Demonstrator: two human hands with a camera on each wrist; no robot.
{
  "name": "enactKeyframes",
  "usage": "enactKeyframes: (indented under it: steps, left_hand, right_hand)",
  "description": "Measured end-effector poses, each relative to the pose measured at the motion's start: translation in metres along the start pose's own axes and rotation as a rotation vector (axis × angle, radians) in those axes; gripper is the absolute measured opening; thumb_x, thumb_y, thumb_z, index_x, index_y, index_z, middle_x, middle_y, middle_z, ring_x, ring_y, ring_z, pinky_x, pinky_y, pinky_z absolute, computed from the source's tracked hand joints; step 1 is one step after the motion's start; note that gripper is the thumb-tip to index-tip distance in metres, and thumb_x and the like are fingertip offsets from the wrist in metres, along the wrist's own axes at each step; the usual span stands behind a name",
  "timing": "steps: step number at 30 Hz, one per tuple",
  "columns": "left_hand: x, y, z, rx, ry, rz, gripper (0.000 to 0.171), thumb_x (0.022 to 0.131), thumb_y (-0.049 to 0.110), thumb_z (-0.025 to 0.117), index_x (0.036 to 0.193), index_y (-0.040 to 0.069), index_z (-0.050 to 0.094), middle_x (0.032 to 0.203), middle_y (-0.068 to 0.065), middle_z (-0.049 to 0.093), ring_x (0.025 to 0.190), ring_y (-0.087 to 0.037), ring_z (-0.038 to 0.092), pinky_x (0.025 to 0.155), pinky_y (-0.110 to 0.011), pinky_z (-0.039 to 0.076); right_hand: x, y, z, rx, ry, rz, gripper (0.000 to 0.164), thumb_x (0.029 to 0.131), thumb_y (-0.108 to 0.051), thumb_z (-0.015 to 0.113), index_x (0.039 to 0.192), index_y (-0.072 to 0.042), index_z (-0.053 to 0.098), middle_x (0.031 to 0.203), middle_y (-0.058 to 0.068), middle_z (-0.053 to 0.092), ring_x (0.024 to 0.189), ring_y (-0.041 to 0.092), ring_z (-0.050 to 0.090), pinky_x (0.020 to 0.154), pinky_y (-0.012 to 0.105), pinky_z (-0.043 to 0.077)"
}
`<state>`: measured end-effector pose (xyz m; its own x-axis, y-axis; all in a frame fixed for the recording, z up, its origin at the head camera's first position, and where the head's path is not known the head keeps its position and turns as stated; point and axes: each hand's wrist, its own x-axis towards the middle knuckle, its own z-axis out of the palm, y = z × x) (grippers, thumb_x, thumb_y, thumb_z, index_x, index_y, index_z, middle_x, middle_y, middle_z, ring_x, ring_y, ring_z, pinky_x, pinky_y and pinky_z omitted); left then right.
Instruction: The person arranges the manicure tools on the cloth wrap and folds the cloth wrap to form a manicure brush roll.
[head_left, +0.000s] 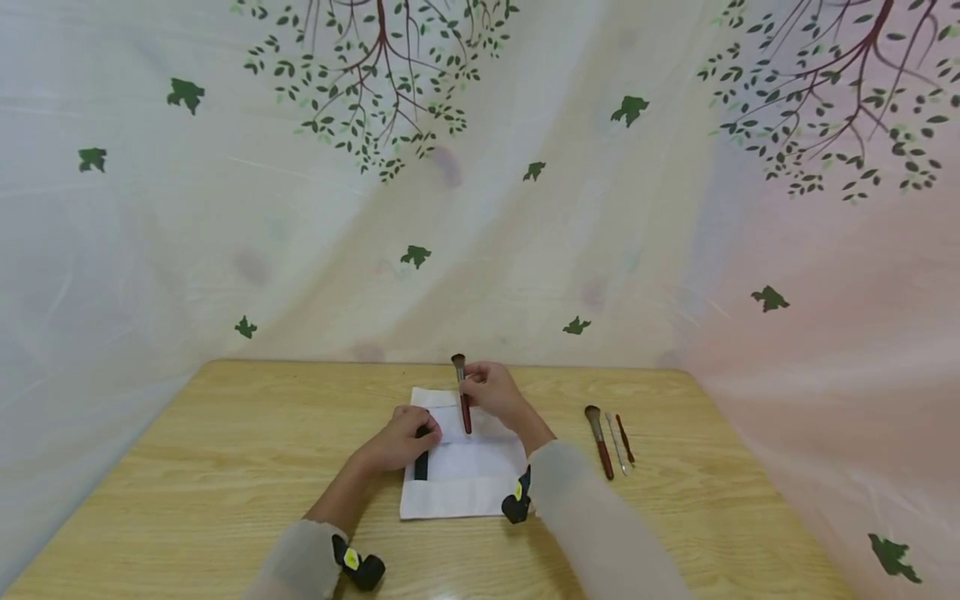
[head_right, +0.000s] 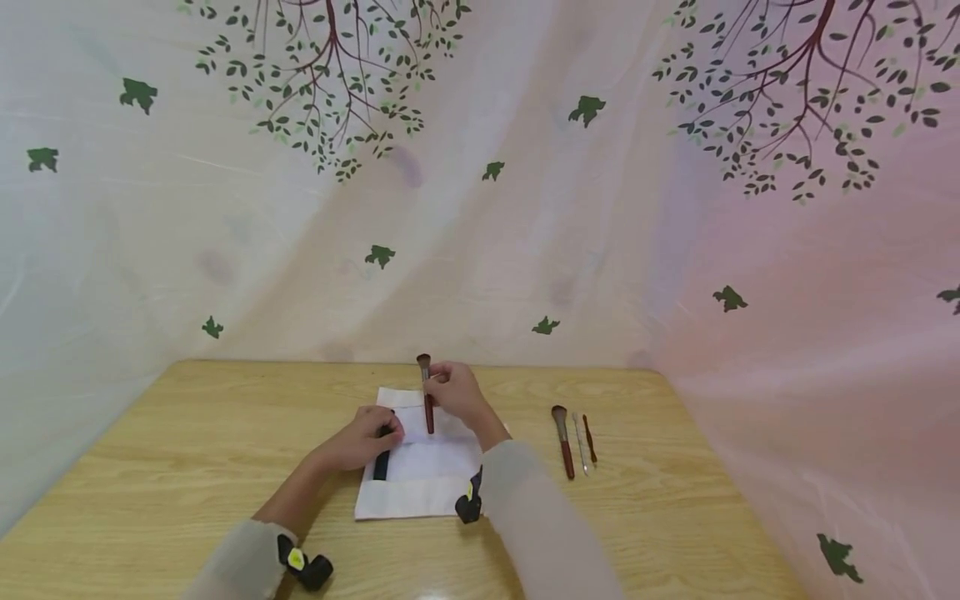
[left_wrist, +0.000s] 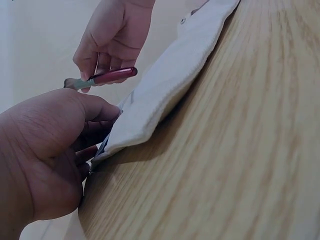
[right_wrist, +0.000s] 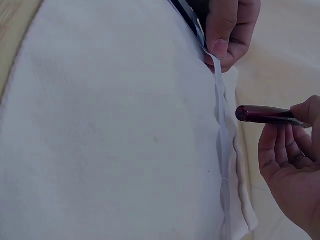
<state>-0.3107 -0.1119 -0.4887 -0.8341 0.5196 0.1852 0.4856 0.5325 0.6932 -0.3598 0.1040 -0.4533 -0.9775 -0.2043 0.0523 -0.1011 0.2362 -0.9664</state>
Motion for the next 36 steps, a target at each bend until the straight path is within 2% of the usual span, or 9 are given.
enactKeyframes:
  steps: [5, 11, 13, 20, 27, 30, 36]
  left_hand:
    - [-0.001, -0.001, 0.002, 0.005, -0.009, -0.04, 0.009, 0.1, 0.01, 0.061, 0.094, 0.009, 0.067, 0.093, 0.002, 0.063, 0.116, -0.033, 0.046, 0.106, -0.057, 0.028]
    - [0.0, 0.0, 0.003, -0.003, -0.021, -0.071, 0.01, 0.101, 0.01, 0.06, 0.094, 0.009, 0.068, 0.093, 0.002, 0.063, 0.117, -0.033, 0.045, 0.106, -0.057, 0.03]
    - [0.0, 0.0, 0.003, -0.001, -0.018, -0.062, 0.01, 0.101, 0.01, 0.06, 0.093, 0.009, 0.068, 0.093, 0.003, 0.063, 0.117, -0.033, 0.046, 0.107, -0.057, 0.029]
    - [-0.001, -0.008, 0.007, 0.006, 0.042, 0.027, 0.008, 0.097, 0.01, 0.062, 0.091, 0.01, 0.068, 0.091, 0.004, 0.064, 0.111, -0.032, 0.048, 0.104, -0.055, 0.029]
    - [-0.001, -0.002, 0.002, 0.017, 0.005, 0.0, 0.01, 0.099, 0.01, 0.061, 0.093, 0.009, 0.068, 0.092, 0.003, 0.064, 0.114, -0.033, 0.047, 0.105, -0.056, 0.029]
    - [-0.001, -0.002, 0.002, 0.025, 0.007, 0.009, 0.01, 0.099, 0.01, 0.062, 0.092, 0.01, 0.069, 0.091, 0.004, 0.064, 0.112, -0.032, 0.049, 0.105, -0.056, 0.029]
    - [-0.002, -0.001, 0.001, 0.029, 0.016, 0.047, 0.009, 0.098, 0.01, 0.063, 0.091, 0.009, 0.069, 0.091, 0.004, 0.064, 0.109, -0.031, 0.051, 0.105, -0.057, 0.028]
  right_hand:
    - [0.003, 0.009, 0.014, 0.063, 0.043, 0.014, 0.036, 0.092, 0.002, 0.062, 0.127, 0.01, 0.062, 0.092, 0.009, 0.066, 0.072, 0.013, 0.064, 0.069, 0.031, 0.059]
    - [0.003, 0.009, 0.026, 0.069, 0.085, 0.046, 0.035, 0.093, 0.001, 0.063, 0.127, 0.007, 0.063, 0.093, 0.009, 0.066, 0.072, 0.014, 0.064, 0.068, 0.03, 0.059]
    - [0.004, 0.011, 0.028, 0.066, 0.095, 0.053, 0.034, 0.093, 0.0, 0.063, 0.126, 0.006, 0.063, 0.093, 0.009, 0.066, 0.073, 0.014, 0.064, 0.068, 0.03, 0.059]
    - [0.004, 0.019, 0.035, 0.088, 0.107, 0.054, 0.031, 0.091, 0.0, 0.064, 0.121, 0.009, 0.063, 0.091, 0.009, 0.068, 0.072, 0.012, 0.063, 0.066, 0.026, 0.056]
    - [0.002, 0.022, 0.037, 0.112, 0.09, 0.057, 0.029, 0.094, -0.001, 0.064, 0.12, 0.009, 0.062, 0.097, 0.014, 0.072, 0.074, 0.013, 0.065, 0.068, 0.026, 0.055]
    - [0.003, 0.023, 0.037, 0.122, 0.065, 0.063, 0.029, 0.093, -0.002, 0.064, 0.121, 0.007, 0.061, 0.099, 0.017, 0.073, 0.074, 0.014, 0.067, 0.068, 0.027, 0.056]
    - [0.0, 0.02, 0.034, 0.102, 0.021, 0.098, 0.043, 0.092, -0.002, 0.067, 0.133, 0.001, 0.056, 0.103, 0.019, 0.073, 0.077, 0.018, 0.07, 0.071, 0.032, 0.058]
